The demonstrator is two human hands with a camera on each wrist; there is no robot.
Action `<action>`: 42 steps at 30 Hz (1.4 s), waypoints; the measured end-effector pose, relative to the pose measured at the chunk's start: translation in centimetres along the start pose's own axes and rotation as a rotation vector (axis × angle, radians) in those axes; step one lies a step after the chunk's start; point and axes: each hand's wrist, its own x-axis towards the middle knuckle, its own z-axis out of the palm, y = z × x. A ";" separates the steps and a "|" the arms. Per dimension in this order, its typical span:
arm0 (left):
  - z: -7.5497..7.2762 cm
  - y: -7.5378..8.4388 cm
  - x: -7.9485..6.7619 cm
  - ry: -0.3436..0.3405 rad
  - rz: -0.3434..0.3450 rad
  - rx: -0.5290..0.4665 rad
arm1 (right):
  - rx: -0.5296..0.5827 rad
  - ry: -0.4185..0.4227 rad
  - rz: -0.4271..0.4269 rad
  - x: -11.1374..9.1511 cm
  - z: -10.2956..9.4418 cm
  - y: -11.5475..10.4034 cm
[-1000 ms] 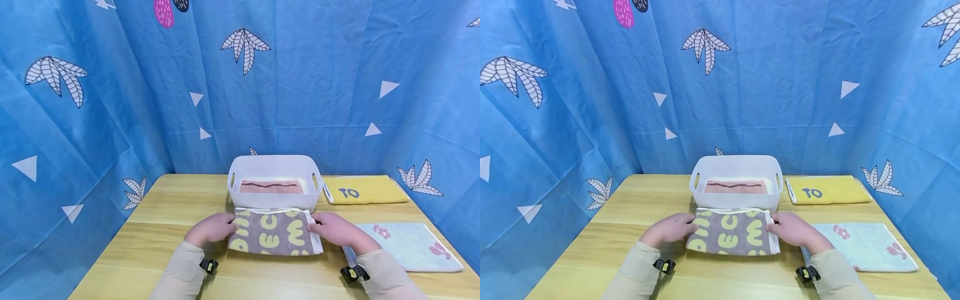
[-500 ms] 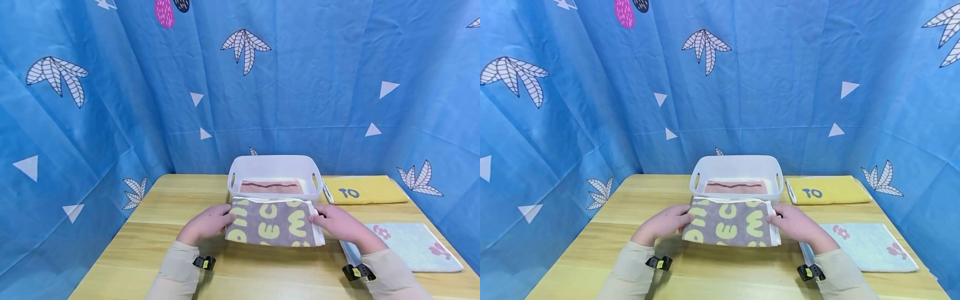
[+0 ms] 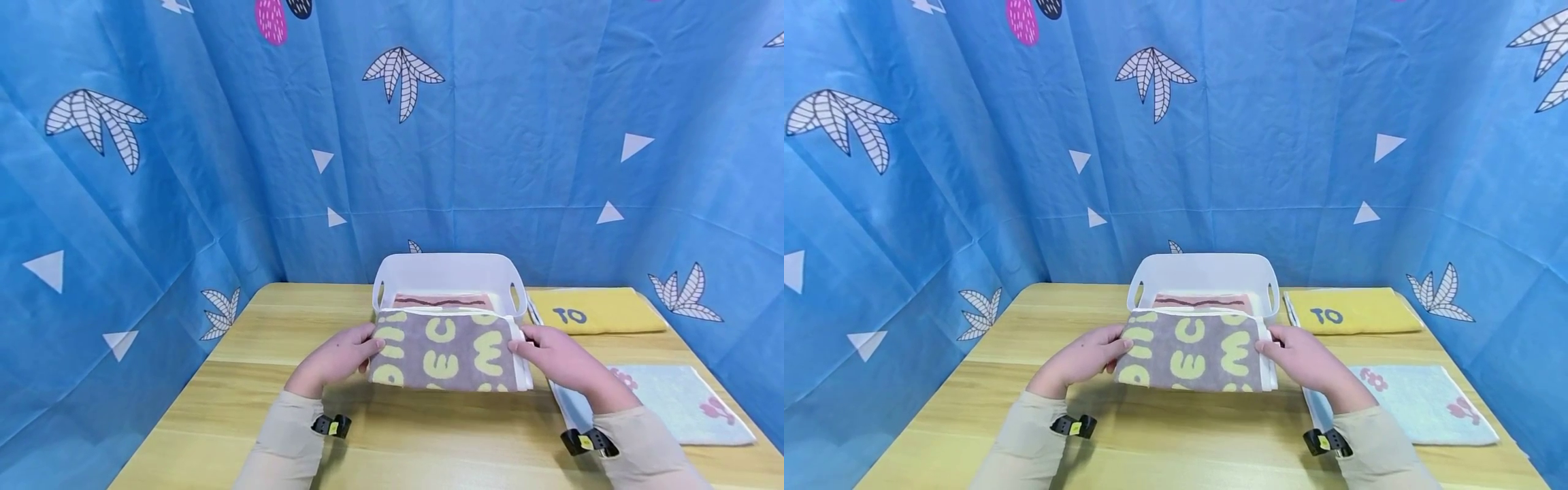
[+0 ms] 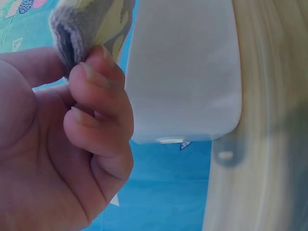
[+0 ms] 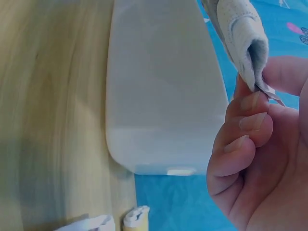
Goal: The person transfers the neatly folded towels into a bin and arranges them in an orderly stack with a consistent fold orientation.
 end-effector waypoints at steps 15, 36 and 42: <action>-2.3 1.0 5.2 0.135 0.002 0.163 | -0.055 0.055 0.044 5.1 -3.5 -0.9; -4.3 0.9 12.6 0.270 -0.160 0.296 | -0.202 0.074 0.115 11.9 -5.6 -0.9; -4.1 0.2 13.7 0.284 -0.228 0.281 | -0.275 0.070 0.126 13.2 -5.2 -0.7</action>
